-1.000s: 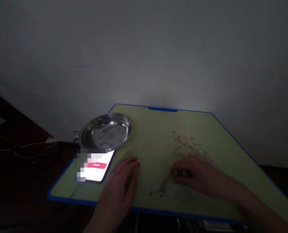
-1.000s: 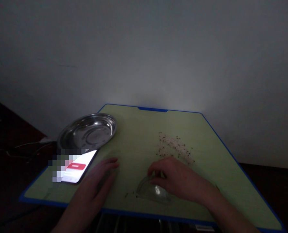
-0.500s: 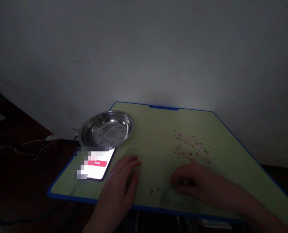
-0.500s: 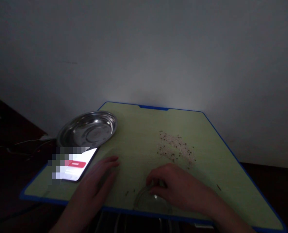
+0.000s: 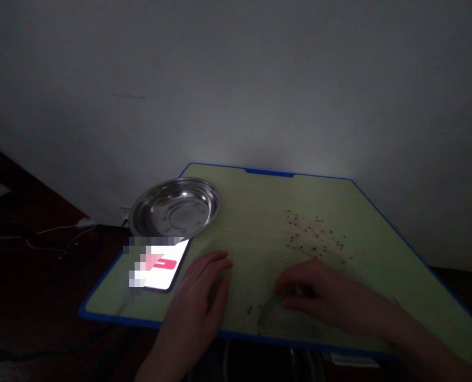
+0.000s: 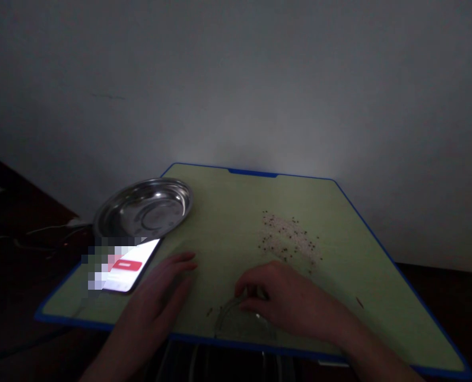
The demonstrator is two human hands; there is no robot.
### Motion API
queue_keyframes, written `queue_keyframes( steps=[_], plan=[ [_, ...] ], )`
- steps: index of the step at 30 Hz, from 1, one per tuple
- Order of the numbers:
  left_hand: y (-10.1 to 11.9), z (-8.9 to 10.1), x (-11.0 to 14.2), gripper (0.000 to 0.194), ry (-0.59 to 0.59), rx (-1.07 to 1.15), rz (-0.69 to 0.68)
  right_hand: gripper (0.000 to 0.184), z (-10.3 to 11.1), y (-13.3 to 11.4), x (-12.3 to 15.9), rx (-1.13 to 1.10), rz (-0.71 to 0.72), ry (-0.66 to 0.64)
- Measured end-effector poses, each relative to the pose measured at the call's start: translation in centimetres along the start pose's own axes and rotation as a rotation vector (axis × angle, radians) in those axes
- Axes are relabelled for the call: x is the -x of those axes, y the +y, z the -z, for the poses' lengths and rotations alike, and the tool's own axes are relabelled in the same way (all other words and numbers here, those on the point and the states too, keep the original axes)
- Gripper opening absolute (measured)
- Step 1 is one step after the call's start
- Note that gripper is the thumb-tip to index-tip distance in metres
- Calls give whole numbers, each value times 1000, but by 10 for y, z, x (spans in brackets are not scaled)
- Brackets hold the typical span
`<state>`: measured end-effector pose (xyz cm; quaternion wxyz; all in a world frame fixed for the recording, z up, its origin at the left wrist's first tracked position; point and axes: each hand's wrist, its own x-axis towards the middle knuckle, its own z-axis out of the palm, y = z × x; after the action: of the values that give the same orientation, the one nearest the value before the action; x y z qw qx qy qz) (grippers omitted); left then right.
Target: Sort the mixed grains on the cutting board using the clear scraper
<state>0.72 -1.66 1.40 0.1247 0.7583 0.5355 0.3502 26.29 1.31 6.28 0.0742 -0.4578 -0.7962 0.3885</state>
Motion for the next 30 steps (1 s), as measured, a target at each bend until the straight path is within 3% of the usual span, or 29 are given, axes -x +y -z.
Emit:
queue_keyframes(
  steps=[13,19,26,30],
  plan=[
    [2,2,0,23,-20,10,5,15,2,-4,4,13,-14,-26],
    [1,2,0,23,-25,17,0,12,1,-5,9,47,0,27],
    [1,2,1,23,-21,18,6,15,-22,-20,6,13,31,130],
    [0,2,1,23,-19,19,0,16,-30,-14,8,31,11,168]
  ],
)
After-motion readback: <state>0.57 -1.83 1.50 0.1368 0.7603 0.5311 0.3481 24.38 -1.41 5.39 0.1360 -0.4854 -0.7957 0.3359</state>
